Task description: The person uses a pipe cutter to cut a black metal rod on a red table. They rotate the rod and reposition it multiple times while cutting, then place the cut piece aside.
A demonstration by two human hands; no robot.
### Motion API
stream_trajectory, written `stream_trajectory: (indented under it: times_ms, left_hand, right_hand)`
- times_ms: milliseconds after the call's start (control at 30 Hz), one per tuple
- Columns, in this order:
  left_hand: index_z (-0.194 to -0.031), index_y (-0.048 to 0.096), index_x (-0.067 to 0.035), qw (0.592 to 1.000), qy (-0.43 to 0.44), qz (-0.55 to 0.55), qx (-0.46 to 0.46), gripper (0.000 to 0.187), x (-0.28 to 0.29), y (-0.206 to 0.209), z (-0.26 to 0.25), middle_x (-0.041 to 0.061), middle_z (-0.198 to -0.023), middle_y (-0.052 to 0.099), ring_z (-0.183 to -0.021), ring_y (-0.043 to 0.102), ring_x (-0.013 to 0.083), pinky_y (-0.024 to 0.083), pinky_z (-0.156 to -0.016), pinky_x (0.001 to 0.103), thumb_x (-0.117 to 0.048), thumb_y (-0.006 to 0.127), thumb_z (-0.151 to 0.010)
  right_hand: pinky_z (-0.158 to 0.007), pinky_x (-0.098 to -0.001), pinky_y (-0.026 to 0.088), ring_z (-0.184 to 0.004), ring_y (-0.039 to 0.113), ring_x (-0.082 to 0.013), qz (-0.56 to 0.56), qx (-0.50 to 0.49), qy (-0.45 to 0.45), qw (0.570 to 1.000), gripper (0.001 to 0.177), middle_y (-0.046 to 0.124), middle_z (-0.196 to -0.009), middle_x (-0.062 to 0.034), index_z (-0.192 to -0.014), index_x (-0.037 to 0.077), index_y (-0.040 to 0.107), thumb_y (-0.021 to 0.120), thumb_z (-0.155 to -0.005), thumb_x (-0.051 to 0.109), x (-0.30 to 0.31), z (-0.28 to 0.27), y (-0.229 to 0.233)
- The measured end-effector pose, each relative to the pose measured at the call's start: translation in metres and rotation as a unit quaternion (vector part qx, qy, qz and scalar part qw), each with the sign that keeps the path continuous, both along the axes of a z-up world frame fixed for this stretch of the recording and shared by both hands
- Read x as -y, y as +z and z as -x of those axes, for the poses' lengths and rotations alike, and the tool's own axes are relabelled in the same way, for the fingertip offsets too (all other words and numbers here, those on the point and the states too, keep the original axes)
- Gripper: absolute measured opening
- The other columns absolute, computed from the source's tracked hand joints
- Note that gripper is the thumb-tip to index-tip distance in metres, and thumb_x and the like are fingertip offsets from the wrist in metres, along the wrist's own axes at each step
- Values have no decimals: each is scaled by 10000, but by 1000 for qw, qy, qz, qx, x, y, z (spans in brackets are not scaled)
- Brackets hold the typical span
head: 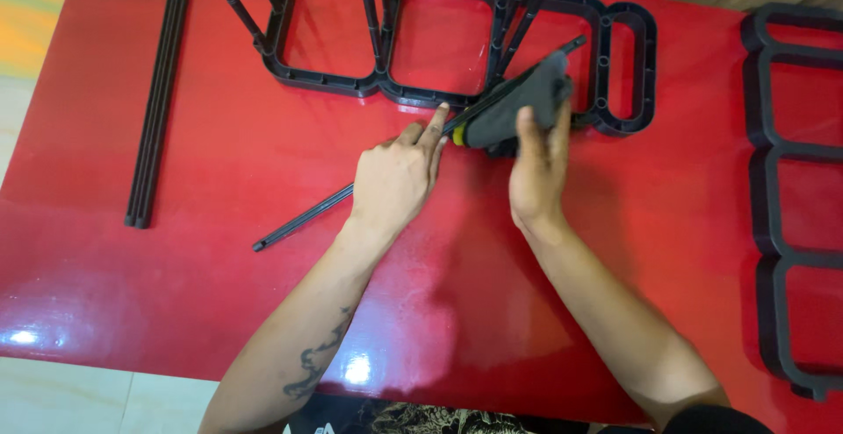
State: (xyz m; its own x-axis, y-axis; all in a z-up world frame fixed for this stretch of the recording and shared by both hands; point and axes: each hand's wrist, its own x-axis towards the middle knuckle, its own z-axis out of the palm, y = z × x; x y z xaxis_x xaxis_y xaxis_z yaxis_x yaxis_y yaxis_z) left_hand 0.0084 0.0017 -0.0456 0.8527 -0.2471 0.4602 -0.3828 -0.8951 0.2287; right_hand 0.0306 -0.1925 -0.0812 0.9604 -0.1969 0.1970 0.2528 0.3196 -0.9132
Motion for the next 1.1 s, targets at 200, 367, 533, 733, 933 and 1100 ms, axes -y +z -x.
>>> stream_trajectory:
  times_ms: [200,367,533,733,933,1100]
  left_hand:
    - [-1209,672,-69,998,-29,53,-7,294,-1,13,6,126,-864,709,-640,683,314,548,-561,451,-278,580,-1024]
    - [-956,644,-60,996,-26,38,-81,254,4,25,6,118,-685,666,-577,661,344,529,-523,489,-288,563,-1030]
    - [-870,662,-70,997,-1,24,-70,311,-3,30,3,120,-627,645,-543,652,336,522,-509,488,-334,573,-1008]
    - [-923,699,-55,998,-23,41,-40,314,-4,28,3,117,-566,621,-492,627,335,503,-477,486,-338,586,-1001]
    - [-819,665,-80,998,-19,37,-55,352,-7,28,5,121,-587,628,-511,634,344,507,-499,495,-357,583,-1020]
    - [-852,684,-98,998,-18,23,-57,320,-6,28,2,137,-562,621,-492,628,353,502,-479,498,-360,582,-1006]
  right_hand:
    - [-1193,-389,433,-1350,559,-289,372,115,-211,897,410,532,-1428,-155,-1517,34,460,624,-1154,133,32,-21,9]
    - [-1222,-444,410,-1391,519,-372,435,141,-251,853,488,517,-1432,-196,-1537,22,443,625,-1084,13,32,-13,10]
    - [-1177,-462,430,-1348,510,-388,472,178,-168,847,530,474,-1370,-230,-1463,29,494,582,-946,-49,25,-6,9]
    - [-1132,-443,456,-1287,563,-342,437,157,-277,841,353,544,-1341,-177,-1476,22,511,619,-1169,159,50,-21,17]
    - [-1084,-462,474,-1236,561,-373,465,182,-176,848,356,527,-1283,-206,-1382,18,559,654,-1083,187,22,-2,8]
    - [-1094,-461,458,-1232,556,-364,455,180,-257,834,342,536,-1300,-202,-1400,18,555,644,-1112,179,45,-18,18]
